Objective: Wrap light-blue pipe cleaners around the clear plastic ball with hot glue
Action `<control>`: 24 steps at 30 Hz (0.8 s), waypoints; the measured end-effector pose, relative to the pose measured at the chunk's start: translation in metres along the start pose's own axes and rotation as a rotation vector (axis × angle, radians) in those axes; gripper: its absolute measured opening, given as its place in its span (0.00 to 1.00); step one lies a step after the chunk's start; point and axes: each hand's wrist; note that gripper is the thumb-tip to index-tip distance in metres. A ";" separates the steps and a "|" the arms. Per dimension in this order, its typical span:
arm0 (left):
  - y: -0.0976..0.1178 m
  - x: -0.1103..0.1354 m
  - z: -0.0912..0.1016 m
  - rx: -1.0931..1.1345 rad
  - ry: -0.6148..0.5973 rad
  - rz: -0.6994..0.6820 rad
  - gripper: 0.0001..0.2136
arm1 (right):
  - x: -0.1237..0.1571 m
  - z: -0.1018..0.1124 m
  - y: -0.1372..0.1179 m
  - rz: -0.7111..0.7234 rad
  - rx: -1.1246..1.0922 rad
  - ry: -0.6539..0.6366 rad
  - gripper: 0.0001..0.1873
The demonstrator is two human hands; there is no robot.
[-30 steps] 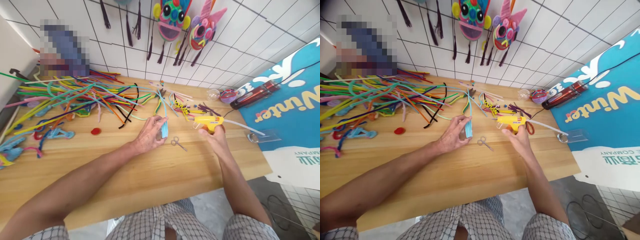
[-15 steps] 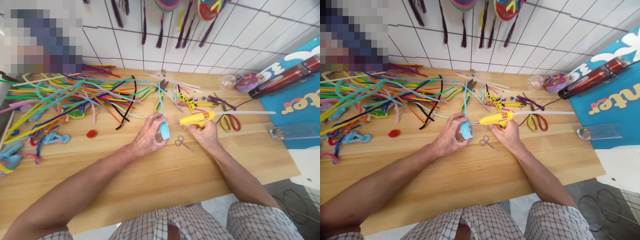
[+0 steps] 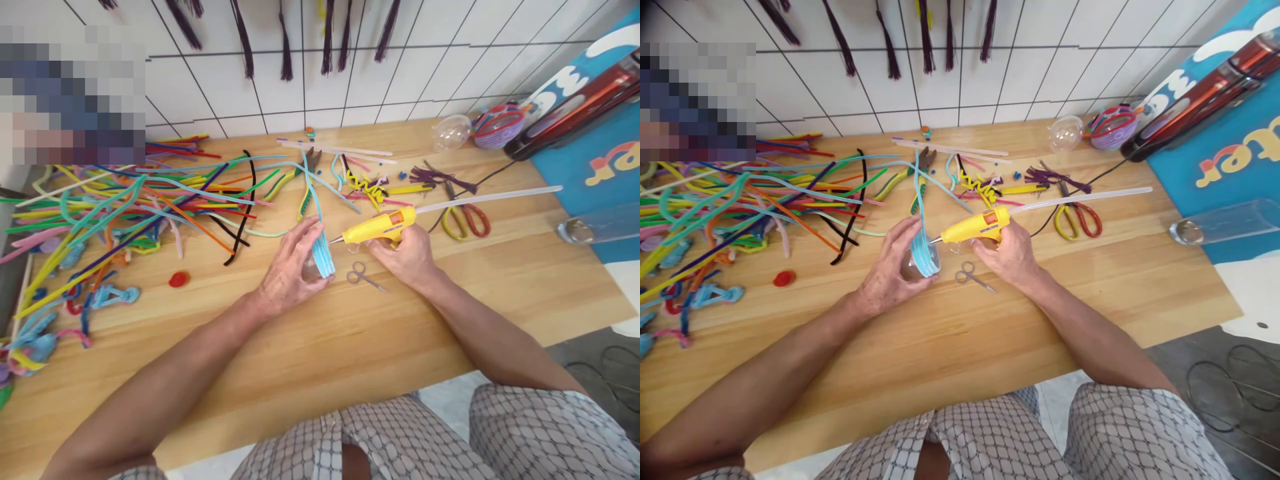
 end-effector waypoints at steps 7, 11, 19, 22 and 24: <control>-0.001 0.002 -0.004 0.011 0.034 -0.038 0.53 | 0.001 -0.004 -0.002 -0.029 0.012 -0.015 0.14; 0.000 0.000 -0.002 0.010 0.031 -0.069 0.52 | 0.001 -0.003 -0.004 -0.029 -0.007 -0.022 0.13; 0.003 -0.002 -0.001 0.017 0.025 -0.074 0.50 | 0.000 0.001 -0.010 -0.026 -0.068 -0.057 0.17; 0.003 -0.002 -0.001 0.023 0.020 -0.074 0.50 | 0.000 0.001 -0.011 -0.029 -0.071 -0.058 0.16; 0.003 -0.003 -0.001 0.028 0.019 -0.078 0.50 | 0.001 0.000 -0.010 -0.029 -0.062 -0.058 0.15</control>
Point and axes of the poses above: each hand's wrist, its own x-axis away from the middle knuckle, its own z-axis out of the back of the hand, y = z × x, and after that the axes turned 7 degrees about y, right-handed
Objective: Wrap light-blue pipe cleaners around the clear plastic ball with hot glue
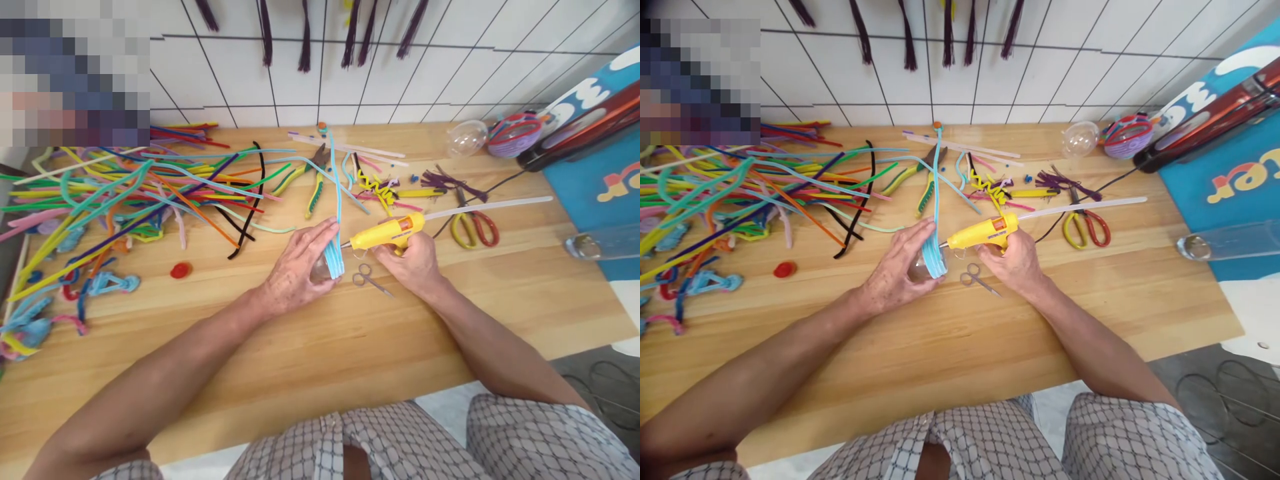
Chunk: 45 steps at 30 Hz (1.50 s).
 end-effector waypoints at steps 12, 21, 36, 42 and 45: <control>0.000 0.000 0.000 0.010 0.015 -0.030 0.50 | 0.000 0.000 -0.005 -0.037 0.008 -0.027 0.10; 0.000 0.000 0.000 0.008 0.019 -0.045 0.48 | -0.001 0.000 -0.003 -0.036 0.031 -0.026 0.10; 0.000 -0.001 0.001 0.011 -0.006 -0.027 0.50 | -0.002 0.001 -0.001 -0.030 0.034 -0.020 0.11; 0.001 0.000 0.002 0.004 -0.018 0.006 0.51 | -0.001 0.001 -0.001 -0.035 0.032 -0.021 0.13; 0.001 -0.001 0.002 0.001 -0.038 -0.002 0.52 | -0.002 0.001 -0.002 -0.034 0.016 -0.027 0.12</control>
Point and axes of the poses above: each hand's wrist, its own x-axis away from the middle knuckle, its own z-axis out of the back of the hand, y = z × x, and after that the axes turned 7 degrees about y, right-handed
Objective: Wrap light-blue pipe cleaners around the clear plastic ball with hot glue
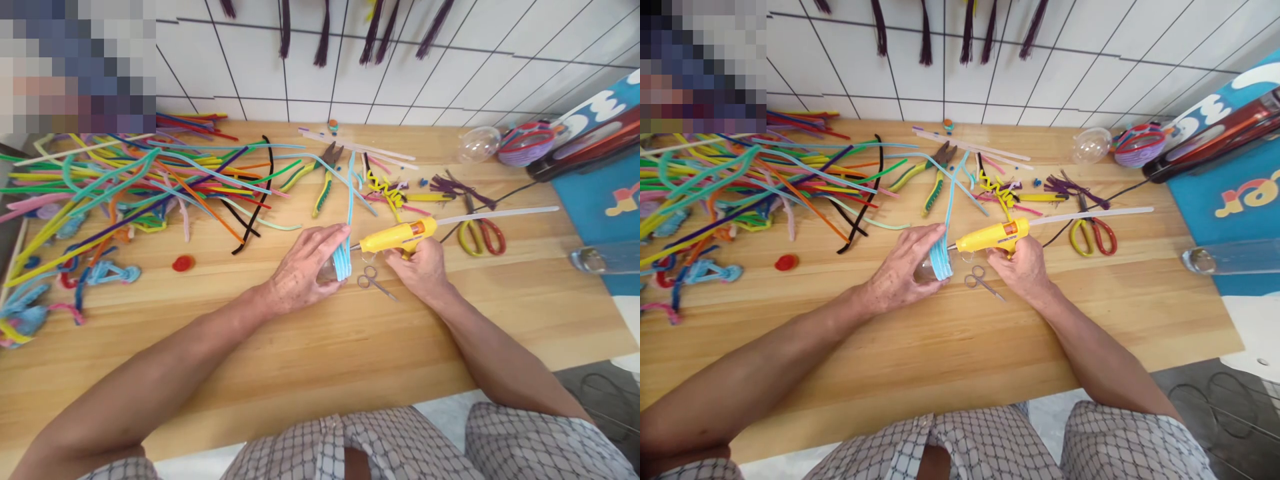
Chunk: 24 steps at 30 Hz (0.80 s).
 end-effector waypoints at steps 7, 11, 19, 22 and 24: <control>-0.001 -0.001 0.000 0.011 0.013 -0.047 0.51 | 0.000 -0.001 0.000 -0.003 -0.004 0.002 0.11; 0.000 -0.001 -0.001 0.008 0.021 -0.047 0.51 | -0.001 -0.001 0.000 0.012 -0.008 0.010 0.11; -0.001 -0.001 -0.001 0.009 0.019 -0.041 0.54 | -0.001 0.000 -0.002 0.024 -0.003 0.006 0.12; -0.001 -0.001 -0.002 0.019 0.027 -0.046 0.52 | -0.001 0.000 -0.003 0.021 -0.007 0.001 0.12; -0.001 -0.001 -0.001 0.024 0.031 -0.044 0.51 | -0.001 0.001 -0.003 0.020 -0.007 0.001 0.12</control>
Point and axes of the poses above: each hand's wrist, its own x-axis away from the middle knuckle, its own z-axis out of the back of the hand, y = z × x, and after that the axes turned 7 degrees about y, right-handed
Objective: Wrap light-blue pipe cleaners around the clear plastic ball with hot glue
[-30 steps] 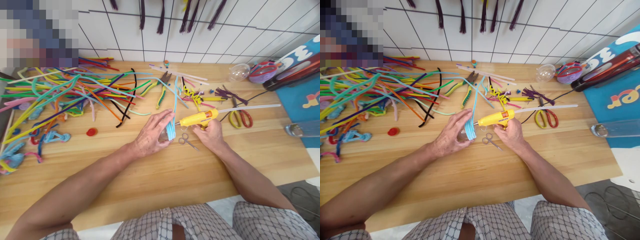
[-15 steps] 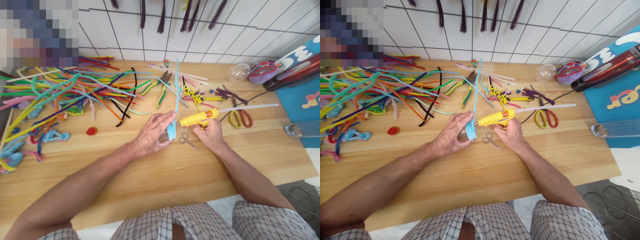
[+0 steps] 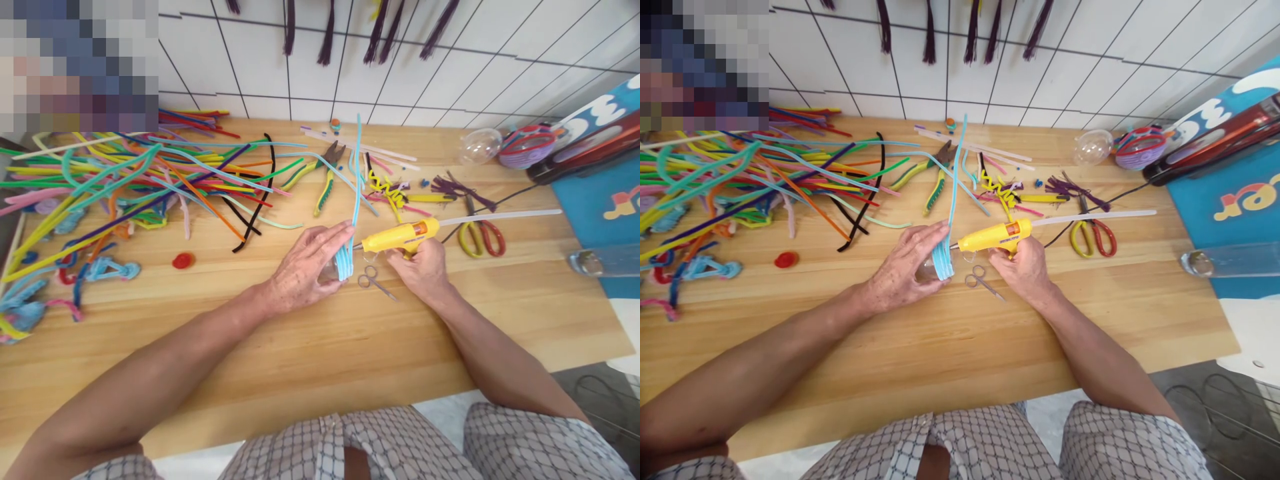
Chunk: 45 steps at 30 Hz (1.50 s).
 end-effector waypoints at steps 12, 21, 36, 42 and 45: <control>0.000 0.001 -0.001 0.002 -0.004 0.018 0.53 | 0.000 0.001 0.000 0.020 0.004 -0.019 0.14; 0.000 0.001 -0.001 0.022 0.018 0.009 0.49 | 0.001 0.002 0.001 0.022 0.010 -0.006 0.13; 0.000 0.001 -0.001 0.006 0.014 0.021 0.47 | 0.000 0.001 0.005 0.067 0.005 0.010 0.13; 0.001 0.000 0.000 0.003 0.000 0.021 0.47 | 0.001 0.001 0.007 0.086 -0.001 0.023 0.12; 0.000 0.000 0.000 0.006 0.003 0.019 0.47 | 0.001 0.001 0.008 0.088 -0.003 0.023 0.13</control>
Point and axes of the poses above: each hand's wrist, its own x-axis away from the middle knuckle, its own z-axis out of the back of the hand, y = z × x, and after that the axes turned 7 degrees about y, right-handed
